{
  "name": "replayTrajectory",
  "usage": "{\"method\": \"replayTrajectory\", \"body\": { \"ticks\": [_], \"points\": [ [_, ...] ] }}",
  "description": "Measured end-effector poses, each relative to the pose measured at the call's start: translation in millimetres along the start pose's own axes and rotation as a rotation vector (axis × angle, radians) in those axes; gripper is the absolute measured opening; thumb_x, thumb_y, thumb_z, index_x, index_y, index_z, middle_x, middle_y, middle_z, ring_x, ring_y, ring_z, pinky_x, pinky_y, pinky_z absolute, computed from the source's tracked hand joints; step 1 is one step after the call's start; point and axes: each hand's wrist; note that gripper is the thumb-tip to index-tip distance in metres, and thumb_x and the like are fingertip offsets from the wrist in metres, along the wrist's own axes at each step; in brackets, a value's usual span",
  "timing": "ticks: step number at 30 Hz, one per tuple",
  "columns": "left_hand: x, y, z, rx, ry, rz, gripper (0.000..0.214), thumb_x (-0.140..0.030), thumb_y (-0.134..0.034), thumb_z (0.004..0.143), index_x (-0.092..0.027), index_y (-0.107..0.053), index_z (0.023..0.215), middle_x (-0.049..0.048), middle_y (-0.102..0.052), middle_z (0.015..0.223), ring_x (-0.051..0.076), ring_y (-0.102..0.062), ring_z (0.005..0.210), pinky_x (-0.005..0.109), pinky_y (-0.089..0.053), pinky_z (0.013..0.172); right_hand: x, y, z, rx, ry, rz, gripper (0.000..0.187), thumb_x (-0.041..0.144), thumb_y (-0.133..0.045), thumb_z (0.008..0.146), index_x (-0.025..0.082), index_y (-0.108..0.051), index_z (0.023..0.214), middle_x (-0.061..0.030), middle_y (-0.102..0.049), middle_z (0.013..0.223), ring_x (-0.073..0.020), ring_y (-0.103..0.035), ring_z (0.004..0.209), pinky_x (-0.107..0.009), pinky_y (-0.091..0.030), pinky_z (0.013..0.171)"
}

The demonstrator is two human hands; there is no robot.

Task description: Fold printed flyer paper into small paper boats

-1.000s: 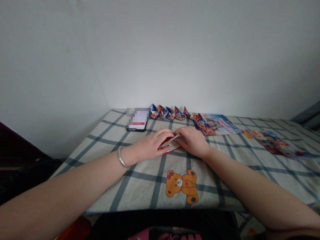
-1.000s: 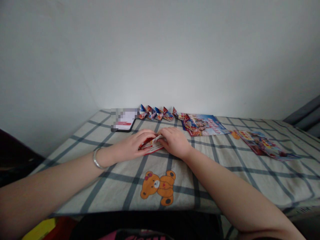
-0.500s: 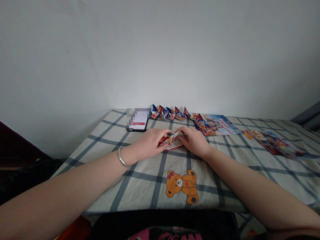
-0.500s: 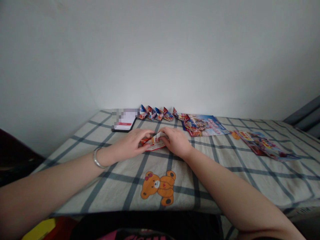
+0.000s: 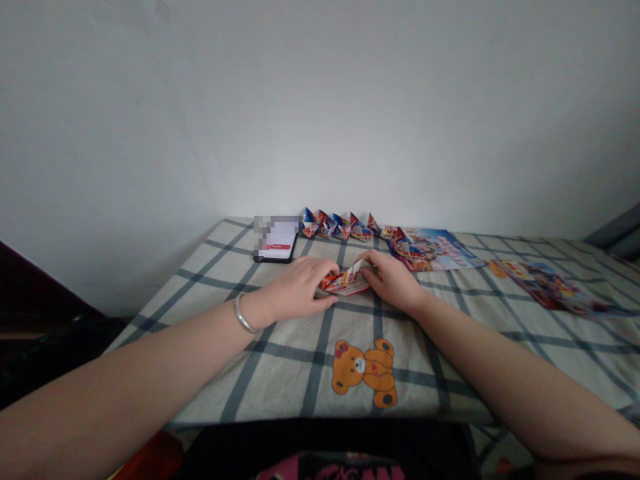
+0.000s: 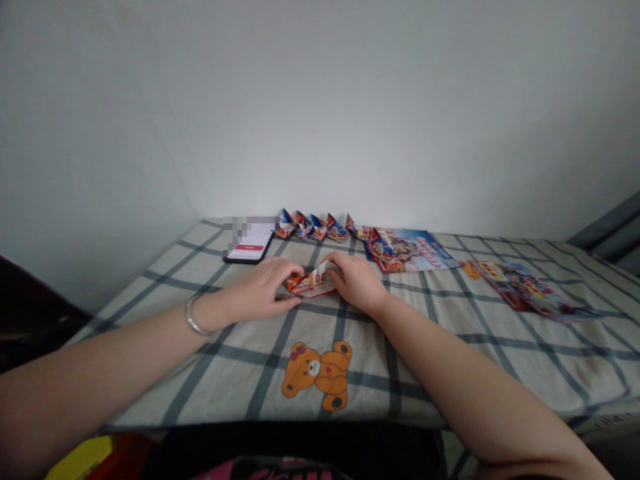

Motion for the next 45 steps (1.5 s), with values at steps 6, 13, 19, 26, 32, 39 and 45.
{"method": "replayTrajectory", "body": {
  "ticks": [6, 13, 19, 26, 32, 39, 45],
  "points": [
    [4, -2.1, 1, -0.033, -0.025, 0.067, 0.028, -0.024, -0.061, 0.086, -0.018, -0.053, 0.112, 0.008, -0.062, 0.11, 0.025, -0.057, 0.103, 0.042, -0.047, 0.091, -2, 0, 0, 0.004, 0.025, -0.019, 0.009, 0.02, -0.049, 0.092, 0.021, -0.056, 0.098, -0.0055, -0.069, 0.094, -0.0202, -0.063, 0.086, -0.031, -0.047, 0.079],
    [1, -0.5, 1, -0.027, -0.129, 0.143, 0.018, -0.022, -0.057, 0.088, -0.018, -0.056, 0.106, 0.0075, -0.06, 0.116, 0.023, -0.056, 0.105, 0.041, -0.045, 0.094, -1, 2, 2, 0.009, 0.046, -0.03, 0.009, 0.019, -0.05, 0.091, 0.021, -0.057, 0.096, -0.0052, -0.068, 0.091, -0.0201, -0.063, 0.086, -0.031, -0.047, 0.08],
    [3, 0.5, 2, -0.012, -0.074, 0.131, 0.019, -0.028, -0.064, 0.086, -0.018, -0.058, 0.1, 0.0069, -0.062, 0.113, 0.024, -0.057, 0.104, 0.04, -0.045, 0.093, -1, 3, 1, 0.009, 0.062, -0.036, 0.01, 0.018, -0.049, 0.091, 0.021, -0.057, 0.095, -0.0052, -0.067, 0.088, -0.0202, -0.063, 0.083, -0.031, -0.047, 0.077],
    [2, 0.3, 3, 0.007, -0.019, 0.158, 0.03, -0.032, -0.066, 0.085, -0.018, -0.059, 0.11, 0.0065, -0.065, 0.108, 0.025, -0.059, 0.101, 0.041, -0.045, 0.092, 2, 7, -1, -0.024, 0.268, 0.053, 0.017, 0.009, -0.049, 0.084, 0.022, -0.057, 0.093, -0.0083, -0.066, 0.108, -0.0205, -0.062, 0.101, -0.035, -0.049, 0.09],
    [6, -2.5, 3, 0.022, 0.075, 0.159, 0.031, -0.036, -0.069, 0.083, -0.018, -0.062, 0.107, 0.007, -0.066, 0.105, 0.026, -0.06, 0.099, 0.042, -0.048, 0.089, 1, 10, 0, -0.001, 0.363, -0.126, 0.019, 0.01, -0.056, 0.075, 0.021, -0.06, 0.091, -0.008, -0.069, 0.101, -0.0254, -0.06, 0.102, -0.042, -0.046, 0.094],
    [10, -0.8, 2, -0.04, -0.038, 0.136, 0.016, -0.029, -0.069, 0.084, -0.019, -0.067, 0.095, 0.0067, -0.063, 0.111, 0.024, -0.057, 0.103, 0.044, -0.046, 0.093, 2, 10, -3, 0.121, 0.251, -0.134, 0.024, 0.01, -0.054, 0.077, 0.02, -0.062, 0.097, -0.0055, -0.07, 0.098, -0.0208, -0.063, 0.092, -0.033, -0.047, 0.083],
    [13, -0.1, 3, -0.064, -0.108, 0.124, 0.006, -0.024, -0.064, 0.088, -0.019, -0.067, 0.089, 0.0053, -0.065, 0.108, 0.023, -0.057, 0.1, 0.045, -0.046, 0.094, 1, 10, -4, 0.147, 0.236, -0.138, 0.025, 0.012, -0.055, 0.077, 0.02, -0.063, 0.1, -0.0044, -0.071, 0.099, -0.0192, -0.065, 0.087, -0.031, -0.047, 0.077]
  ]
}}
Point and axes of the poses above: each hand's wrist, its own z-axis towards the middle knuckle, its own y-axis out of the back of the hand, x = y × z
